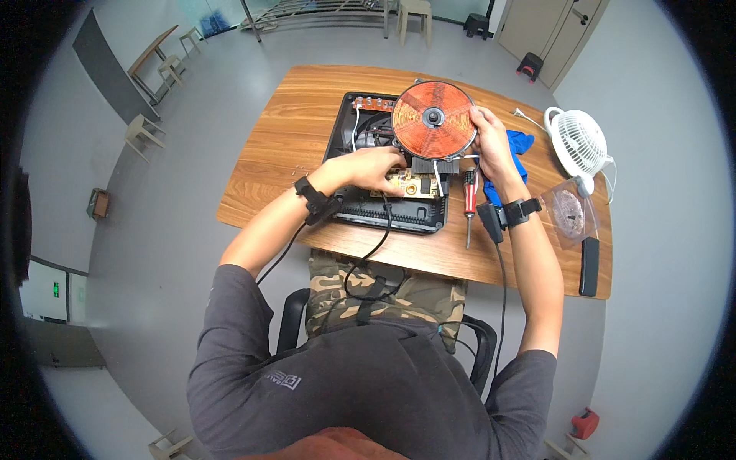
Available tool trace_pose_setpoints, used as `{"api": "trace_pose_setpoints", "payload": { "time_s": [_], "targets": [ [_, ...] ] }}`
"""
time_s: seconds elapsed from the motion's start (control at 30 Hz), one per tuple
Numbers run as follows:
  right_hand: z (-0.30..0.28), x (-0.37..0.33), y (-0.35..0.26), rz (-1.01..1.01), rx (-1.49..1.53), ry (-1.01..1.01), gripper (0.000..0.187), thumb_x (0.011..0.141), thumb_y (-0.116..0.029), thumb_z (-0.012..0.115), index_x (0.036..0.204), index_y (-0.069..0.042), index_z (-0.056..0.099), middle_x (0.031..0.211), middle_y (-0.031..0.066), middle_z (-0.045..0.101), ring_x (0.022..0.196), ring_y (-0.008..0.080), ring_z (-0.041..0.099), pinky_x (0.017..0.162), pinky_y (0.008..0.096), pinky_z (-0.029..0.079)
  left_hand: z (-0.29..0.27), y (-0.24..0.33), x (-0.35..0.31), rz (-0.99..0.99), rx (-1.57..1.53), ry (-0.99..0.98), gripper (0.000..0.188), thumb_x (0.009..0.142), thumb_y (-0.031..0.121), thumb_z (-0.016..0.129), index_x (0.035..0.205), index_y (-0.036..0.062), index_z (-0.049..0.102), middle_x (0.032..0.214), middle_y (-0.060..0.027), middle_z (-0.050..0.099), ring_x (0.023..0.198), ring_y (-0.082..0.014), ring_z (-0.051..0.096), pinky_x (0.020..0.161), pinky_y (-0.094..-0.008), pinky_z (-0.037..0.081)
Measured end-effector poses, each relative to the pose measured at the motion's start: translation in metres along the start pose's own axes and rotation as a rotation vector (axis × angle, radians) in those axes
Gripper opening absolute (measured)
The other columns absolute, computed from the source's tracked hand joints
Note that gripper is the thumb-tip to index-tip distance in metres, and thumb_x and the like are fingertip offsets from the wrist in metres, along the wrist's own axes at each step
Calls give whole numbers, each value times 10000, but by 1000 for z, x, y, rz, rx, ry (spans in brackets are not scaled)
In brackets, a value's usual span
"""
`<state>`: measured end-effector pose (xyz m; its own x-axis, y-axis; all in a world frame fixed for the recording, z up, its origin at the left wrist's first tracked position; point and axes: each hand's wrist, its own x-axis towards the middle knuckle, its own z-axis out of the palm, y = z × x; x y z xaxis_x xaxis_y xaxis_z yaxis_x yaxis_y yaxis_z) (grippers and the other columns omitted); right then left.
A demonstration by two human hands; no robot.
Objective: The person uses a screwdriver to remove screws from the bottom and internal components of a black electronic device. They remove the cover, unscrew internal parts, and detach a copper-colored circular component, placing parts on the table.
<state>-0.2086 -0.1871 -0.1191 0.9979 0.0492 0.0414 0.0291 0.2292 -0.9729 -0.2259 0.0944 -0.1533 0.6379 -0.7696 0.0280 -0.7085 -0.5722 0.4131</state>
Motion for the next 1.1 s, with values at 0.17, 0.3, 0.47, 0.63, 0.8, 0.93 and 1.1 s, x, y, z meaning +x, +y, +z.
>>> {"api": "trace_pose_setpoints", "payload": {
  "time_s": [0.17,0.3,0.47,0.63,0.8,0.93,1.1],
  "targets": [
    [0,4,10,9,-6,5,211,1060,-268,566,1132,-85,640,690,-114,440,527,1,316,474,191,235,-23,-29,-19,35,-42,278,258,919,203,689,1066,-8,713,1009,-195,702,951,-347,697,851,-407,560],
    [-6,8,19,31,-17,16,264,1060,-274,567,1179,-54,648,706,-104,490,521,8,334,475,193,246,-40,-50,-41,-189,-68,324,145,884,91,686,993,5,729,952,-173,700,906,-326,696,823,-405,558],
    [1,6,30,80,-71,81,274,1058,-276,569,1181,-49,662,711,-94,514,533,13,350,485,208,271,-29,-42,-58,-43,-14,109,156,891,94,679,1012,12,734,1001,-153,671,949,-337,671,854,-414,548],
    [12,9,37,135,-126,71,287,1059,-249,560,1190,-11,650,890,-5,662,622,52,534,524,227,397,-9,-38,-49,-58,51,105,174,895,143,704,1011,19,739,1010,-163,682,977,-355,671,869,-428,542],
    [4,14,50,192,-246,51,327,1053,-258,567,1205,21,644,891,22,679,634,83,566,528,254,434,-3,-43,-40,-65,52,42,199,885,197,732,984,25,745,987,-171,707,956,-367,679,856,-441,539],
    [-2,20,57,151,-519,62,356,1025,-292,595,1135,32,692,854,99,715,705,154,648,621,302,507,-3,-37,-41,-102,45,42,190,878,194,736,977,32,746,960,-175,706,943,-363,681,846,-440,539],
    [-4,22,59,7,-1142,61,430,944,-376,661,1077,28,723,1000,271,724,983,404,705,876,444,551,4,-43,-41,-61,63,75,183,875,199,736,947,32,746,920,-170,719,908,-359,694,821,-443,543]
  ]
}}
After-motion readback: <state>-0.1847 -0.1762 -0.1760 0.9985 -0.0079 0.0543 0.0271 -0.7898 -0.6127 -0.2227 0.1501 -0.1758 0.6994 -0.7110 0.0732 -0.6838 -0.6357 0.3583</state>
